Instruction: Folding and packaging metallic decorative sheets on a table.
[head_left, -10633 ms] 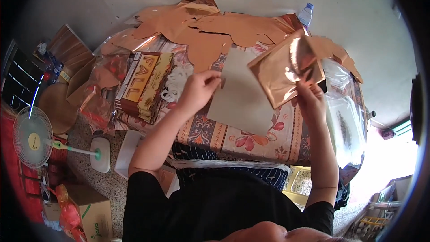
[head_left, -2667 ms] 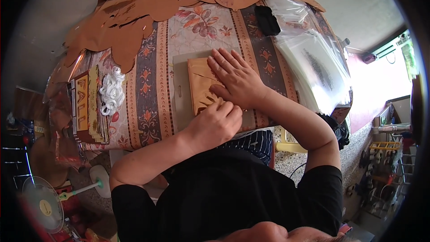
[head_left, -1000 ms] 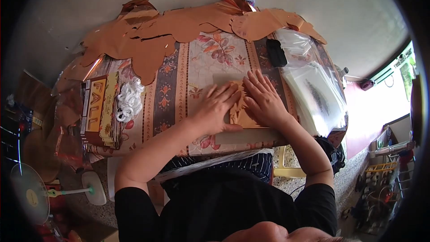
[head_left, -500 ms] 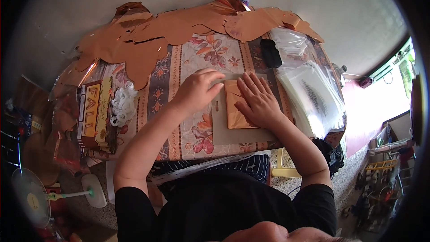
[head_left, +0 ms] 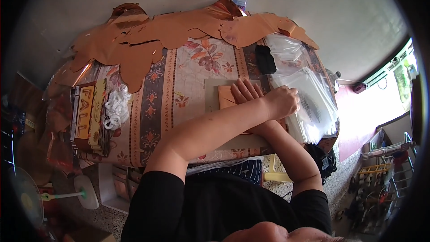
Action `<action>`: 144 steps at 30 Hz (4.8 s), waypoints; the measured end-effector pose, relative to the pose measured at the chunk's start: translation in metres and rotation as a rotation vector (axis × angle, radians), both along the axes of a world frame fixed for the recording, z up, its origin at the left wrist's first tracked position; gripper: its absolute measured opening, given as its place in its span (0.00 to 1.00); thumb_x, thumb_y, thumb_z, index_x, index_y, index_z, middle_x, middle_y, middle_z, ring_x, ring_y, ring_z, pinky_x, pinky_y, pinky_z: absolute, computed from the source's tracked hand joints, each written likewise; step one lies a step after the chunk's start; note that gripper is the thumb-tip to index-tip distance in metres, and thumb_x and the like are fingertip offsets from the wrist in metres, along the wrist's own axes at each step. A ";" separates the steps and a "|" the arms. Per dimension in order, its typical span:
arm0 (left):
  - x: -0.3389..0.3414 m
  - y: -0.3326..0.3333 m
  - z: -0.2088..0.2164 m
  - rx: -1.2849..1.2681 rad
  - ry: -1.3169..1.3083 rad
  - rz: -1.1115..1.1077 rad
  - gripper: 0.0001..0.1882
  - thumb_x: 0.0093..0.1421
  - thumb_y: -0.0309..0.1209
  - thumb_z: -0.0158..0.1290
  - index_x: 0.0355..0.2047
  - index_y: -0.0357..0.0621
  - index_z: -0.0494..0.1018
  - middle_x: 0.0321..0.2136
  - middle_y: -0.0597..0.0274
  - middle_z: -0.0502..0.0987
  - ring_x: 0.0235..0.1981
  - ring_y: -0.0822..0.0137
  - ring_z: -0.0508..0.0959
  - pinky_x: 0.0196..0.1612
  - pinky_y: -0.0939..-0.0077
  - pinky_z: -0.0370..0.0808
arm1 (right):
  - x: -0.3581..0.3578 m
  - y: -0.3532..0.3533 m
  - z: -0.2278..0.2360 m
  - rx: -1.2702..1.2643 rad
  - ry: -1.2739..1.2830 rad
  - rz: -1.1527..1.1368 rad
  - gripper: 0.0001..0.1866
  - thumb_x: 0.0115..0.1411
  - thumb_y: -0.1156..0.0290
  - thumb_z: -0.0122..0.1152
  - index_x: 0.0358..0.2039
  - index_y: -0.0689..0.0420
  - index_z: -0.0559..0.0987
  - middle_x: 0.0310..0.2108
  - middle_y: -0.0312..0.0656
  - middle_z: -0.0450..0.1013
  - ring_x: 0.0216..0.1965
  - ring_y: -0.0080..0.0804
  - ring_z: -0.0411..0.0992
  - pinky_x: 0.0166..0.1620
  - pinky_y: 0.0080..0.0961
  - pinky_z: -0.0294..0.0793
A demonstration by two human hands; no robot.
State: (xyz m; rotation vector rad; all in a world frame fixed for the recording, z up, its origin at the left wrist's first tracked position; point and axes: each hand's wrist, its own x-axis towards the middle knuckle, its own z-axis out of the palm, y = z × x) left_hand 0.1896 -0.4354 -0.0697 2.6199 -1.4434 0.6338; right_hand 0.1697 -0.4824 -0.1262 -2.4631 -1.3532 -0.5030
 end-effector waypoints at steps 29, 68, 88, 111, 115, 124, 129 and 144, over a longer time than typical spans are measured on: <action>-0.108 0.284 0.052 -0.409 0.335 0.488 0.03 0.57 0.20 0.53 0.31 0.40 0.75 0.42 0.60 0.78 0.45 0.61 0.77 0.47 0.69 0.75 | -0.014 0.004 0.032 -0.087 0.171 -0.087 0.34 0.63 0.49 0.48 0.63 0.58 0.64 0.66 0.50 0.55 0.69 0.46 0.48 0.69 0.43 0.42; -0.154 0.189 0.028 -0.725 1.227 0.635 0.21 0.63 0.29 0.53 0.53 0.29 0.64 0.46 0.51 0.73 0.42 0.67 0.78 0.43 0.74 0.76 | -0.015 0.006 0.034 -0.132 0.178 -0.123 0.36 0.62 0.49 0.47 0.64 0.59 0.62 0.67 0.52 0.53 0.70 0.45 0.46 0.70 0.40 0.39; -0.137 0.189 -0.003 -1.327 1.412 0.432 0.23 0.63 0.31 0.55 0.54 0.31 0.63 0.36 0.60 0.75 0.31 0.77 0.75 0.27 0.82 0.72 | -0.018 0.006 0.042 -0.187 0.204 -0.137 0.35 0.63 0.50 0.47 0.65 0.58 0.60 0.68 0.50 0.52 0.70 0.43 0.45 0.70 0.39 0.38; -0.164 0.209 -0.002 -0.905 0.867 0.694 0.11 0.57 0.23 0.55 0.40 0.35 0.69 0.25 0.64 0.74 0.27 0.77 0.74 0.31 0.80 0.72 | -0.036 0.046 0.032 -0.123 0.173 -0.073 0.36 0.62 0.50 0.49 0.65 0.59 0.59 0.66 0.53 0.54 0.69 0.49 0.49 0.69 0.43 0.42; -0.161 0.211 0.003 -0.891 0.867 0.680 0.10 0.57 0.23 0.54 0.39 0.34 0.71 0.25 0.63 0.75 0.27 0.77 0.74 0.31 0.80 0.73 | -0.035 0.047 0.033 -0.129 0.191 -0.088 0.37 0.62 0.50 0.49 0.65 0.59 0.59 0.66 0.53 0.54 0.69 0.49 0.49 0.69 0.43 0.41; -0.163 0.215 0.007 -0.734 0.452 0.774 0.06 0.55 0.27 0.56 0.33 0.39 0.73 0.32 0.58 0.75 0.29 0.60 0.78 0.34 0.67 0.75 | -0.036 0.050 0.034 -0.140 0.198 -0.114 0.38 0.62 0.48 0.48 0.66 0.58 0.58 0.67 0.53 0.52 0.70 0.48 0.47 0.69 0.43 0.39; -0.170 0.234 -0.009 -0.490 0.156 0.743 0.09 0.56 0.27 0.56 0.38 0.41 0.74 0.41 0.58 0.74 0.44 0.55 0.73 0.46 0.64 0.72 | -0.036 0.051 0.036 -0.082 0.223 -0.095 0.37 0.62 0.47 0.48 0.67 0.53 0.58 0.67 0.54 0.52 0.69 0.49 0.47 0.69 0.44 0.39; -0.162 0.237 -0.032 -0.714 0.219 0.745 0.07 0.57 0.22 0.55 0.37 0.38 0.72 0.35 0.57 0.71 0.36 0.59 0.74 0.40 0.68 0.73 | -0.037 0.051 0.034 -0.130 0.174 -0.078 0.31 0.63 0.48 0.47 0.64 0.44 0.64 0.67 0.56 0.51 0.69 0.51 0.47 0.69 0.45 0.40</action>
